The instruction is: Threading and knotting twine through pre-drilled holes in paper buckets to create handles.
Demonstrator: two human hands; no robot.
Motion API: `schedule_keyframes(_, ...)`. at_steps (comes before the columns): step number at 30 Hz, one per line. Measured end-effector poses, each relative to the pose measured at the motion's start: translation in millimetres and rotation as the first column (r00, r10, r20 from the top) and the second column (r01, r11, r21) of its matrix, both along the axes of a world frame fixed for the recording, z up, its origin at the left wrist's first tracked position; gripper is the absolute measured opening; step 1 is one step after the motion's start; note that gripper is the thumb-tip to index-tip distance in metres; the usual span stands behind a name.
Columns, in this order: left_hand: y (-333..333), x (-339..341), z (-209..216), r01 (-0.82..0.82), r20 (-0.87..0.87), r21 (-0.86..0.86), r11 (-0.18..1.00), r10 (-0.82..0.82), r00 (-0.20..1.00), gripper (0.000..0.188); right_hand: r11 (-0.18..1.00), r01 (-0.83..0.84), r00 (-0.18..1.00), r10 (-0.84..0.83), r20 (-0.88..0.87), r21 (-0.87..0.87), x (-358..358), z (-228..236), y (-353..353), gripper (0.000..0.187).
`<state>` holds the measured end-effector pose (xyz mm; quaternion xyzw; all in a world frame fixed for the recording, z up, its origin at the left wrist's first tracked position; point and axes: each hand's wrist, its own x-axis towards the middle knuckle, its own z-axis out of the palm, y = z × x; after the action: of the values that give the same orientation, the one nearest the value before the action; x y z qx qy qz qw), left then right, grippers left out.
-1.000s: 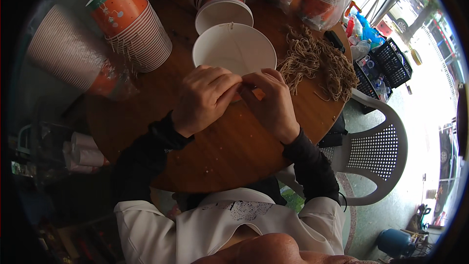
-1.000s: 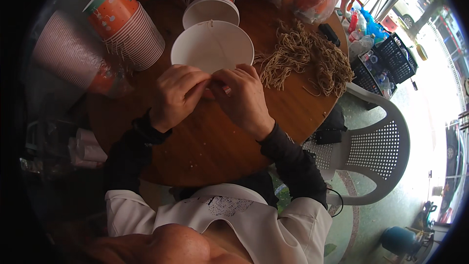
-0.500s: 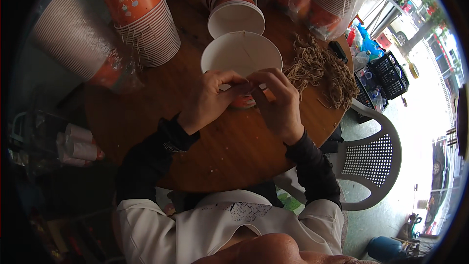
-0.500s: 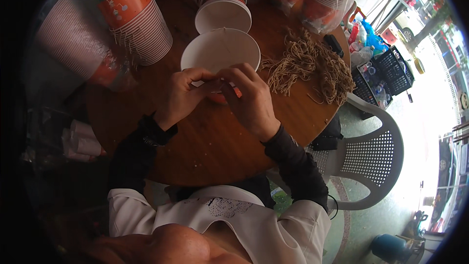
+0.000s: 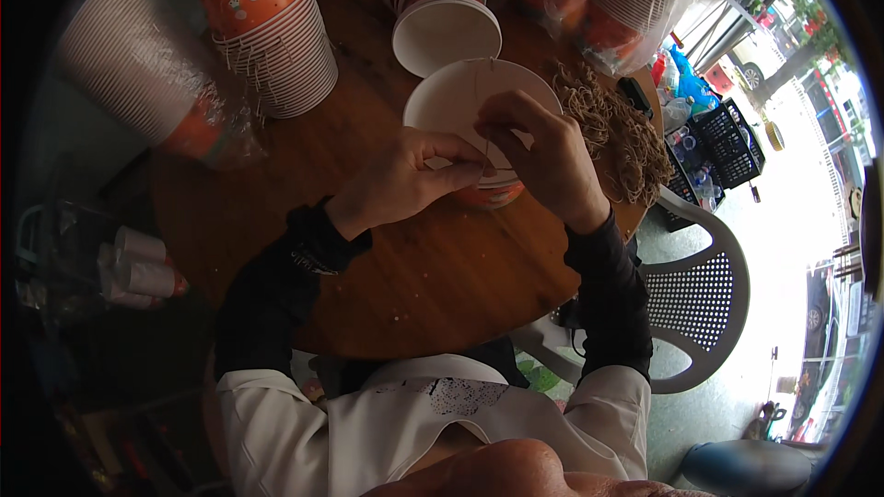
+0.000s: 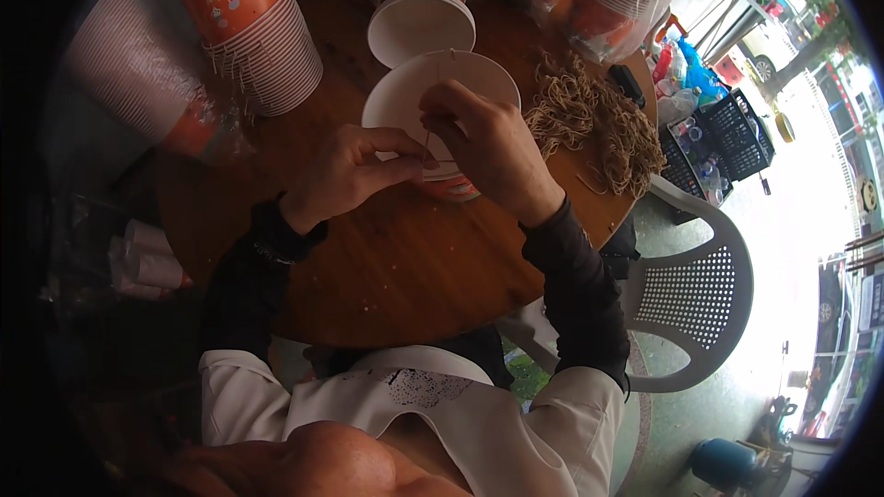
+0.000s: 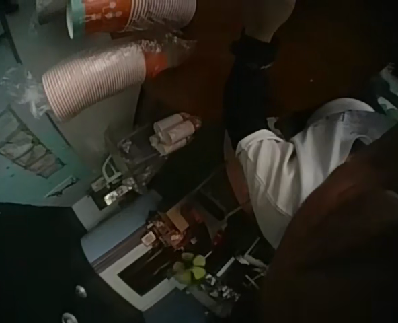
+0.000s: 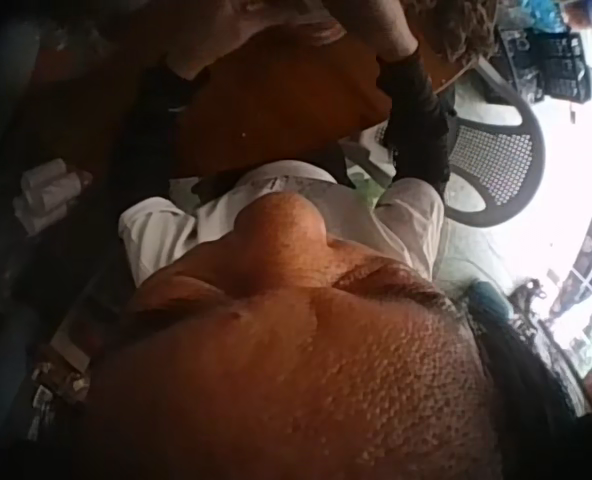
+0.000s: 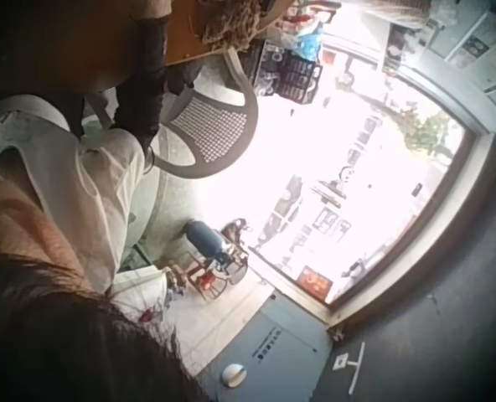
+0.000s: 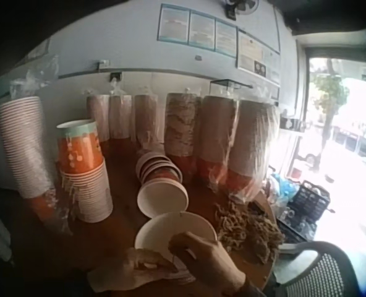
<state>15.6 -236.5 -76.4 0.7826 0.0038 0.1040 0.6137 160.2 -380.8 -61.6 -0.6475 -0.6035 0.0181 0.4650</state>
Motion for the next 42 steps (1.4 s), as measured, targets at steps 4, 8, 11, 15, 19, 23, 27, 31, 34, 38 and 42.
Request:
schedule_keyframes(4, -4.3, 0.4, 5.9, -0.057, -0.05, 0.081, 0.995, 0.061, 0.997, 0.017, 0.999, 0.016, 1.0, -0.017, 0.026, 0.034, 10.4, -2.3, -6.8, 0.017)
schedule_keyframes(8, -3.9, 2.1, 1.2, -0.059, 0.025, -0.082, 0.995, 0.062, 0.998, 0.017, 0.978, 0.111, 0.991, -0.094, -0.1, 0.179, 7.9, -3.3, -27.8, 0.02)
schedule_keyframes(11, -4.9, 2.0, 1.6, -0.067, 0.03, -0.12, 0.991, 0.071, 0.997, 0.017, 0.979, 0.098, 0.995, -0.1, -0.001, 0.178, 1.5, -13.1, -33.9, 0.02)
schedule_keyframes(15, -7.9, 4.2, 5.0, -0.073, -0.001, -0.083, 0.994, 0.074, 0.997, 0.017, 0.971, 0.117, 0.985, -0.139, 0.097, 0.207, 2.5, -24.3, -34.8, 0.02)
schedule_keyframes(19, -11.2, 4.3, 6.5, -0.064, 0.03, -0.045, 0.997, 0.065, 0.997, 0.017, 0.958, 0.15, 0.986, -0.164, 0.035, 0.246, -1.7, -28.3, -34.2, 0.012)
schedule_keyframes(23, -12.2, 3.2, 1.3, -0.075, 0.051, 0.135, 0.988, 0.068, 0.996, 0.014, 0.945, 0.212, 0.968, -0.168, -0.188, 0.248, -6.1, -35.0, -33.7, 0.007)
schedule_keyframes(27, -7.5, 4.1, -1.6, -0.163, 0.233, 0.545, 0.822, 0.039, 0.972, 0.013, 0.952, 0.219, 0.884, -0.1, -0.456, 0.215, -11.8, -36.6, -36.4, 0.008)
schedule_keyframes(31, -6.6, 1.6, 3.8, -0.144, 0.135, 0.326, 0.934, 0.105, 0.985, 0.014, 0.938, 0.242, 0.885, -0.108, -0.453, 0.249, -11.1, -39.0, -37.9, 0.008)
schedule_keyframes(34, -3.8, 0.0, 4.4, -0.106, 0.053, 0.101, 0.989, 0.101, 0.993, 0.011, 0.948, 0.238, 0.938, -0.167, -0.303, 0.212, -15.6, -30.7, -41.6, 0.011)
schedule_keyframes(38, -3.7, -4.0, 6.7, -0.106, 0.031, -0.114, 0.988, 0.11, 0.993, 0.013, 0.964, 0.175, 0.882, -0.244, 0.403, 0.2, -17.3, -12.2, -40.6, 0.015)
schedule_keyframes(42, -6.4, -8.8, 11.3, -0.13, -0.009, -0.267, 0.955, 0.133, 0.991, 0.014, 0.986, 0.106, 0.879, -0.155, 0.451, 0.131, -25.4, -2.0, -39.0, 0.017)
